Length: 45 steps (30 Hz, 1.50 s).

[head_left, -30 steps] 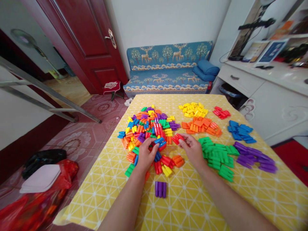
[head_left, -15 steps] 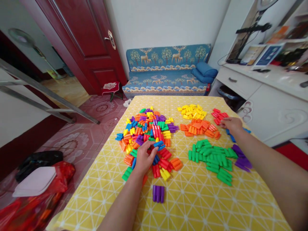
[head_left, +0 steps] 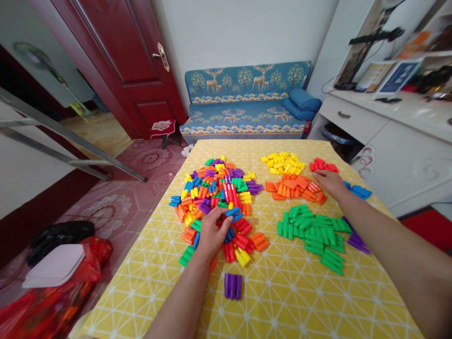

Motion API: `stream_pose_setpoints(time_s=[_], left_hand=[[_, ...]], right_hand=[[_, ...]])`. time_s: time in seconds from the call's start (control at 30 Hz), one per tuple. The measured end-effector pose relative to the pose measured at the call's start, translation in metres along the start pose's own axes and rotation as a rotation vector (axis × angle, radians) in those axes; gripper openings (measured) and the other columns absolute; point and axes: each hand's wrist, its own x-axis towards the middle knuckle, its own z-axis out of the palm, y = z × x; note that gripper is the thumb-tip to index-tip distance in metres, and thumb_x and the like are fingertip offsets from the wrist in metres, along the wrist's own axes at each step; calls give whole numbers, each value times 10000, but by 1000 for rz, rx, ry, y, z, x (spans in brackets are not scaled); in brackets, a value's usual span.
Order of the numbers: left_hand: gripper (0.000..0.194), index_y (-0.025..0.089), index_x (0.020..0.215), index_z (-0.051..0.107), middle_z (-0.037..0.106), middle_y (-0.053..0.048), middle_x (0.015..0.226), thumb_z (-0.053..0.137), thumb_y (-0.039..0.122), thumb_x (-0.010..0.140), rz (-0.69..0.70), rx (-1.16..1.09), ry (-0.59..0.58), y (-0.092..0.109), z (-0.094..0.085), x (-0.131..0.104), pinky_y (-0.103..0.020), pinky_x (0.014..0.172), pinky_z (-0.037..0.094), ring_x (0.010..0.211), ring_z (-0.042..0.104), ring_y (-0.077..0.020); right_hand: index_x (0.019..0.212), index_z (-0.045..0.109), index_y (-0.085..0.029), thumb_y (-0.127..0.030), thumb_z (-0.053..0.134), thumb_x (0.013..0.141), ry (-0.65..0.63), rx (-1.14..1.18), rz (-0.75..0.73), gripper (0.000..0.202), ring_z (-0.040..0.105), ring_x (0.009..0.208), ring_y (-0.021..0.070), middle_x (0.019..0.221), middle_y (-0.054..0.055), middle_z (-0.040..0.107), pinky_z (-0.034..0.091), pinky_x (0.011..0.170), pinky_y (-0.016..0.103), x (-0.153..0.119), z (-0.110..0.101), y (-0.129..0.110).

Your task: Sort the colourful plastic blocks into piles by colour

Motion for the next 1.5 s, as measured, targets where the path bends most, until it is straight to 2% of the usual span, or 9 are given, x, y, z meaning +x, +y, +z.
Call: stream_pose_setpoints(time_s=[0.17, 0.3, 0.43, 0.5, 0.6, 0.77, 1.0, 1.27, 1.5], left_hand=[[160, 177, 979, 642, 670, -49, 924, 595, 285, 871, -4, -17, -1, -4, 2, -2, -291, 801, 485, 871, 627, -179], [165, 179, 989, 642, 667, -52, 925, 599, 281, 867, -2, -27, 5, -5, 3, -2, -297, 794, 489, 865, 626, -183], [152, 178, 976, 656, 669, -54, 916, 608, 258, 856, 11, -38, -2, -3, 2, -1, -296, 786, 492, 860, 626, -184], [153, 178, 977, 664, 672, -56, 920, 616, 248, 849, 20, -43, -6, -2, 1, 0, -295, 781, 496, 861, 627, -184], [160, 184, 990, 671, 678, -59, 944, 622, 236, 847, 40, -52, -10, -1, 1, 0, -300, 799, 500, 887, 632, -186], [166, 195, 1001, 682, 689, -66, 975, 618, 232, 852, 60, -65, -39, -2, 0, -1, -320, 837, 502, 922, 637, -194], [195, 226, 1033, 689, 701, -54, 990, 619, 222, 851, 66, -19, -124, 0, 0, -1, -332, 846, 495, 936, 636, -198], [184, 213, 1020, 686, 710, -63, 999, 620, 262, 855, 66, 27, -135, 3, 0, -1, -337, 851, 493, 945, 642, -204], [166, 212, 999, 689, 692, -67, 994, 579, 237, 878, 95, 20, -114, 1, 1, -1, -345, 861, 500, 955, 633, -199]], right_hand=[[935, 722, -66, -250, 635, 788, 25, 59, 45, 251, 611, 760, 193, 955, 223, 701, 417, 723, 339, -9, 3, -19], [1066, 681, -120, -262, 567, 849, 81, 173, -50, 283, 634, 886, 189, 1063, 142, 686, 467, 796, 312, -47, 9, -69], [1025, 676, -189, -321, 585, 847, -261, 526, -205, 239, 658, 876, 192, 973, 64, 701, 513, 781, 323, -125, 20, -133], [1051, 664, -214, -305, 590, 842, -428, 571, -252, 240, 654, 907, 185, 1039, 56, 686, 525, 780, 315, -167, 30, -157], [1174, 620, -244, -241, 603, 808, -539, 587, -315, 367, 638, 975, 189, 1204, 67, 623, 540, 726, 294, -214, 48, -176], [1286, 547, -246, -231, 600, 811, -516, 563, -250, 478, 612, 1059, 218, 1226, 66, 628, 516, 841, 357, -244, 70, -180], [1108, 622, -213, -251, 572, 854, -457, 636, -221, 262, 638, 914, 177, 1040, 40, 684, 508, 811, 315, -247, 74, -177], [1039, 645, -211, -258, 575, 858, -370, 680, -191, 199, 642, 842, 169, 957, 33, 688, 514, 756, 295, -251, 77, -173], [1057, 616, -212, -247, 534, 869, -203, 715, -132, 209, 622, 945, 194, 1056, 62, 658, 509, 830, 345, -248, 75, -168]])
